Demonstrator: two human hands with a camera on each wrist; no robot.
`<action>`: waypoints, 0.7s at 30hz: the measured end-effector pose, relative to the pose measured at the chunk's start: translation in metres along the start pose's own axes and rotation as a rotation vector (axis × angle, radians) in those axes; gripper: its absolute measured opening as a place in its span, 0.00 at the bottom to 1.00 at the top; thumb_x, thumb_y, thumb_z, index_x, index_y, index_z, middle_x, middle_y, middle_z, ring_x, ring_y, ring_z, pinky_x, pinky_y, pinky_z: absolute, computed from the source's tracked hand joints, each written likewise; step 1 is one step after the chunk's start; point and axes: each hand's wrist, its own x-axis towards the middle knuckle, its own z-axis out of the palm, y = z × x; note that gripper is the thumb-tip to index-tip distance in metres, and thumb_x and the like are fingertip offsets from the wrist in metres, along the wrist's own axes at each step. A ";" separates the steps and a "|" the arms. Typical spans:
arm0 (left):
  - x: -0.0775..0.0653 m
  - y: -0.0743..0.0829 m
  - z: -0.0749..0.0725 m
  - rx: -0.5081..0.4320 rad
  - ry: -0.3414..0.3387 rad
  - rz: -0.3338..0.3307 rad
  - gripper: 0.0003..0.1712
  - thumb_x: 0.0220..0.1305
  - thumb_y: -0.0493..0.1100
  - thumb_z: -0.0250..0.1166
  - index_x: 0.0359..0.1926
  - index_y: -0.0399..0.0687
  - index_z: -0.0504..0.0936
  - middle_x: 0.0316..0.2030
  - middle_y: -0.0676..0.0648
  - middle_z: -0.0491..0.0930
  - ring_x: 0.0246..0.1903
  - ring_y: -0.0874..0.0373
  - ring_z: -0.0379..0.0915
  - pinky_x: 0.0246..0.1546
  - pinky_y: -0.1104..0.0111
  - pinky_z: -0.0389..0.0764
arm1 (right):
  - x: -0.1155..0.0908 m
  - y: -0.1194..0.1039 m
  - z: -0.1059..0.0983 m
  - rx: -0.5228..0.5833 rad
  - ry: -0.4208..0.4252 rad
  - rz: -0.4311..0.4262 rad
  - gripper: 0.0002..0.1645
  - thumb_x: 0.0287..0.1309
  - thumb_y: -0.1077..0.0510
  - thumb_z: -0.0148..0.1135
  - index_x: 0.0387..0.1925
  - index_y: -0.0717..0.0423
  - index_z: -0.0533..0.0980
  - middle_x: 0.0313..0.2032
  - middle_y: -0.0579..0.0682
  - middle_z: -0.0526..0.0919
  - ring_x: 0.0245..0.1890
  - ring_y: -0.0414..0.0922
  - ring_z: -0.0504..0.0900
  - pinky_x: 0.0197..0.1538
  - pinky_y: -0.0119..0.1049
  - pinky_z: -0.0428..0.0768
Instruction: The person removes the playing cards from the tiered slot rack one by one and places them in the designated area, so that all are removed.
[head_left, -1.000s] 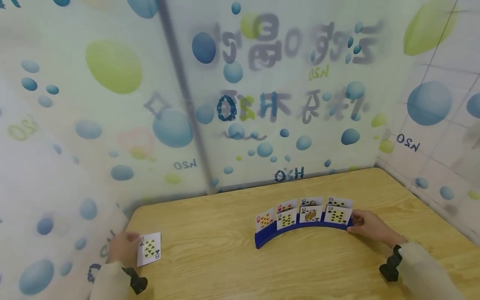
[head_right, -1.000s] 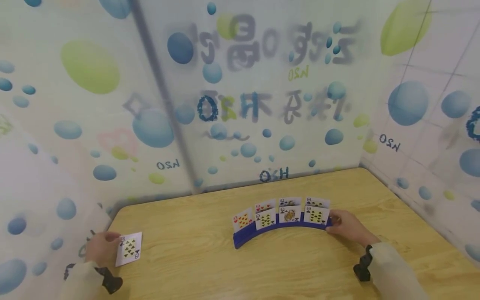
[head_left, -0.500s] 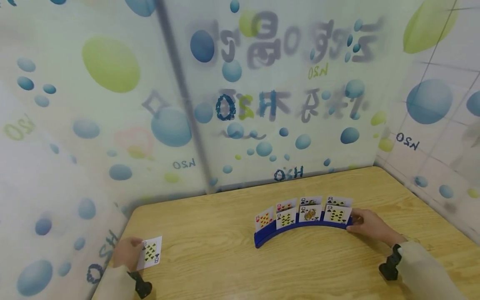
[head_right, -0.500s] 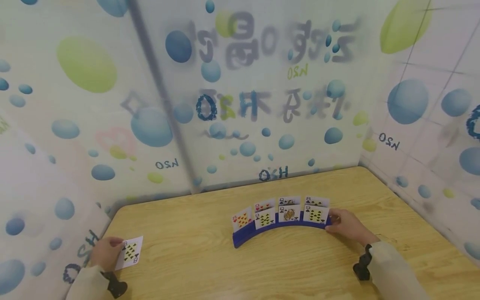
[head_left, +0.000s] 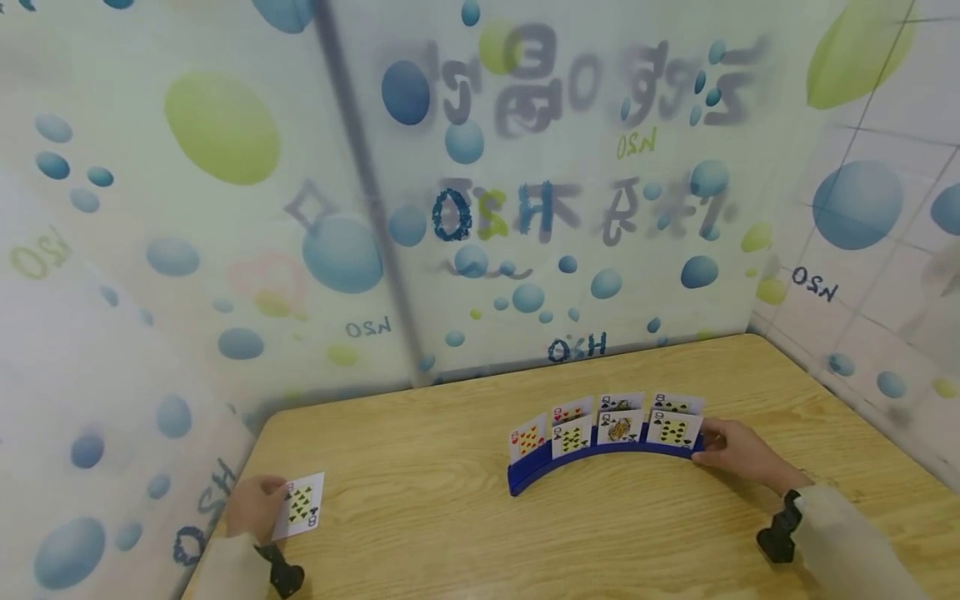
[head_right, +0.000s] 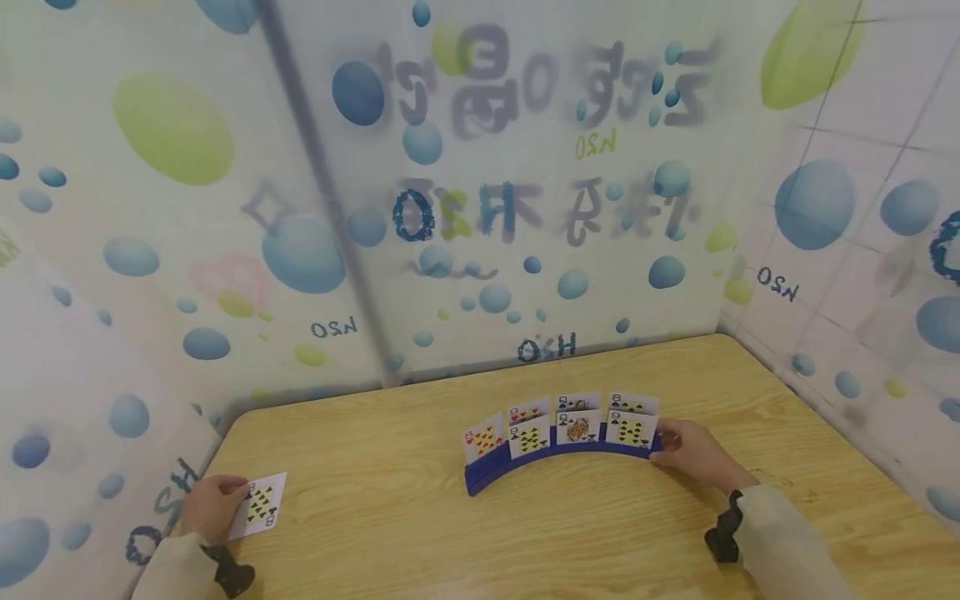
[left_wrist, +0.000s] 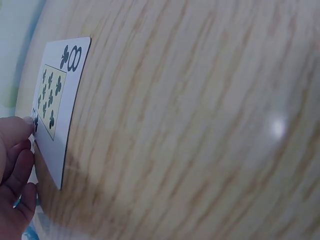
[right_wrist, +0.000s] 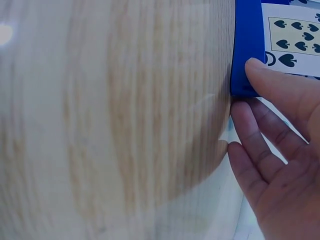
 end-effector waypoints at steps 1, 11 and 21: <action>0.000 -0.001 0.000 0.002 0.000 -0.006 0.11 0.59 0.34 0.58 0.40 0.27 0.77 0.34 0.33 0.77 0.36 0.41 0.72 0.35 0.52 0.69 | 0.000 0.000 0.000 0.002 0.000 -0.001 0.28 0.47 0.60 0.68 0.48 0.73 0.71 0.36 0.54 0.79 0.33 0.45 0.76 0.34 0.39 0.75; -0.004 0.010 -0.012 -0.085 -0.052 0.063 0.18 0.64 0.40 0.51 0.48 0.29 0.74 0.45 0.30 0.74 0.45 0.38 0.69 0.43 0.49 0.68 | 0.000 -0.001 0.000 -0.015 0.002 0.017 0.28 0.47 0.61 0.68 0.47 0.74 0.71 0.37 0.56 0.79 0.35 0.48 0.77 0.36 0.42 0.76; -0.026 0.077 -0.024 -0.206 -0.030 0.423 0.14 0.64 0.40 0.57 0.45 0.35 0.78 0.39 0.39 0.78 0.38 0.48 0.73 0.38 0.57 0.73 | -0.002 -0.006 -0.001 -0.027 0.011 0.008 0.25 0.47 0.62 0.68 0.46 0.73 0.72 0.35 0.55 0.79 0.34 0.47 0.76 0.36 0.42 0.76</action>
